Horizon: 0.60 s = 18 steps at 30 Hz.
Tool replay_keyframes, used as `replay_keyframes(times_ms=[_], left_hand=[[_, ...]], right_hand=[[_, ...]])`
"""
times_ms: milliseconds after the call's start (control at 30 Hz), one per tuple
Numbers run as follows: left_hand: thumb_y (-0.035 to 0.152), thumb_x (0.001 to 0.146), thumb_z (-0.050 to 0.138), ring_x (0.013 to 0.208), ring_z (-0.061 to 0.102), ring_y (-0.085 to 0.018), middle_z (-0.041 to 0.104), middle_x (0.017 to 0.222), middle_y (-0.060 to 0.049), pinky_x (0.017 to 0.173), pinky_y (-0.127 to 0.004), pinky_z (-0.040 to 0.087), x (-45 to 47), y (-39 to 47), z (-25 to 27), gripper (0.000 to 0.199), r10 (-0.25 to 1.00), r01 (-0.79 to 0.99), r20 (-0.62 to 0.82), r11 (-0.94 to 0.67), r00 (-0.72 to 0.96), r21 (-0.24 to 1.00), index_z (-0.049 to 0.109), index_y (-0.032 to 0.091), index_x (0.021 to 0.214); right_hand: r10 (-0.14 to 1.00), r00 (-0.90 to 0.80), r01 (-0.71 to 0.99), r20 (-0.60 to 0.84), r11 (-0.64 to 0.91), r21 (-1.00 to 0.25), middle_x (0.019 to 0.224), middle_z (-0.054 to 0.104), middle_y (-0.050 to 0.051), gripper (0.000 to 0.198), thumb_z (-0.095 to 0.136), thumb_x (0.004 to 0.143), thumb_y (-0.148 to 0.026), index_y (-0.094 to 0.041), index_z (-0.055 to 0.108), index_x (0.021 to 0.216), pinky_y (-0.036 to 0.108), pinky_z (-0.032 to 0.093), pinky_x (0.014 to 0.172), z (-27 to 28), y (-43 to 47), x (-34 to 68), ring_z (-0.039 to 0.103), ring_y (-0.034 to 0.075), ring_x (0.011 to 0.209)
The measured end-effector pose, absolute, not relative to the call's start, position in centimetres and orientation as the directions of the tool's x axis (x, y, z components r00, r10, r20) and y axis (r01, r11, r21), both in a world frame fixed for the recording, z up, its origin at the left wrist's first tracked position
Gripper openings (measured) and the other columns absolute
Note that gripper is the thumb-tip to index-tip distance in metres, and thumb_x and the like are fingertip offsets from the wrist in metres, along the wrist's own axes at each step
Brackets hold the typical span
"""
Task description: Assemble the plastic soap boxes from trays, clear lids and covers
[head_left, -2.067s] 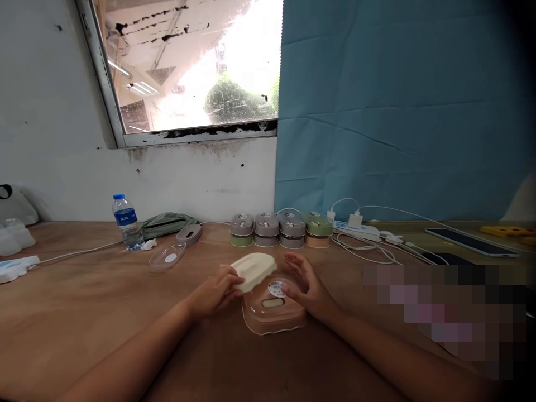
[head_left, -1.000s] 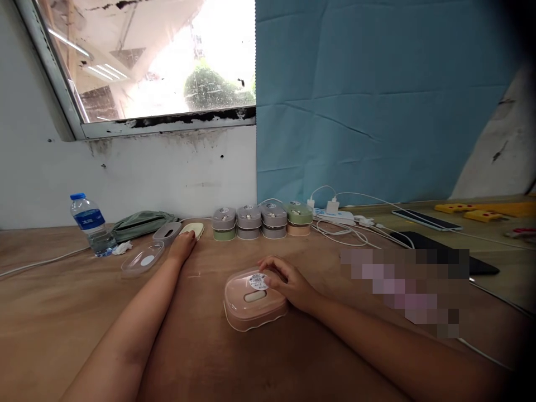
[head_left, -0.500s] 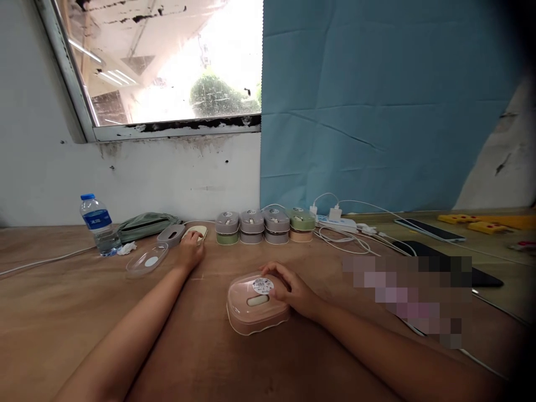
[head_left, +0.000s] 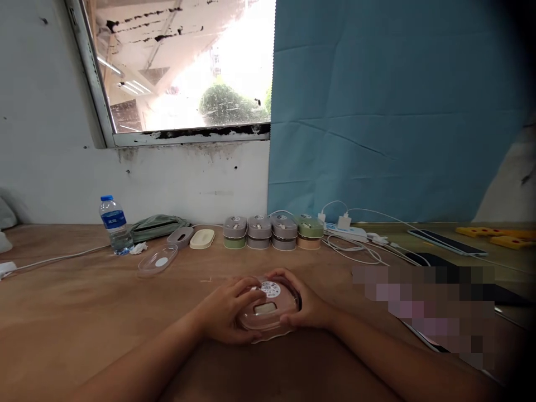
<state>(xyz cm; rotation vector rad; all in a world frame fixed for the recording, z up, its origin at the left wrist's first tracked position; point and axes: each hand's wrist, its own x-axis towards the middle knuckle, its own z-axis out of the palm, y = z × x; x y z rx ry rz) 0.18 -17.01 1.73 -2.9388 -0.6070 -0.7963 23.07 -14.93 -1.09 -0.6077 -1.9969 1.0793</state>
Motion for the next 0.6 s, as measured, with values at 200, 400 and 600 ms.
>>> replay_keyframes(times_ms=[200, 400, 600], left_hand=[[0.034, 0.074, 0.055, 0.105, 0.049, -0.022, 0.052, 0.113, -0.012, 0.088, -0.034, 0.041, -0.9, -16.0, 1.2, 0.048, 0.203, 0.389, 0.652, -0.908, 0.73, -0.153, 0.04, 0.019, 0.117], [0.017, 0.082, 0.048, 0.1, 0.055, -0.011, 0.062, 0.105, 0.006, 0.084, -0.021, 0.043, -1.3, -16.7, 2.1, 0.03, -0.093, 0.166, 0.422, -0.827, 0.902, -0.537, 0.048, 0.033, 0.107], [0.015, 0.083, 0.047, 0.119, 0.038, -0.015, 0.048, 0.126, -0.001, 0.095, -0.029, 0.034, -0.6, -17.1, 2.4, 0.024, -0.091, 0.299, 0.423, -0.576, 0.901, -0.761, 0.051, 0.022, 0.105]], right_hand=[[0.762, -0.469, -0.015, 0.447, 0.499, -0.867, 0.101, 0.054, 0.007, 0.061, 0.066, 0.056, -0.054, -0.023, 0.042, 0.102, 0.034, 0.04, 0.083, -1.0, -14.3, 23.0, 0.051, 0.023, 0.098], [0.833, -0.403, -0.037, 0.38, 0.4, -0.916, 0.086, 0.061, 0.005, 0.059, 0.056, 0.058, -0.065, -0.022, 0.044, 0.097, 0.033, 0.043, 0.07, -0.7, -14.1, 23.3, 0.057, 0.023, 0.078], [0.861, -0.32, -0.066, 0.395, 0.396, -0.916, 0.074, 0.063, 0.005, 0.057, 0.037, 0.065, -0.073, -0.021, 0.049, 0.083, 0.034, 0.045, 0.066, -1.3, -13.7, 23.3, 0.059, 0.023, 0.072]])
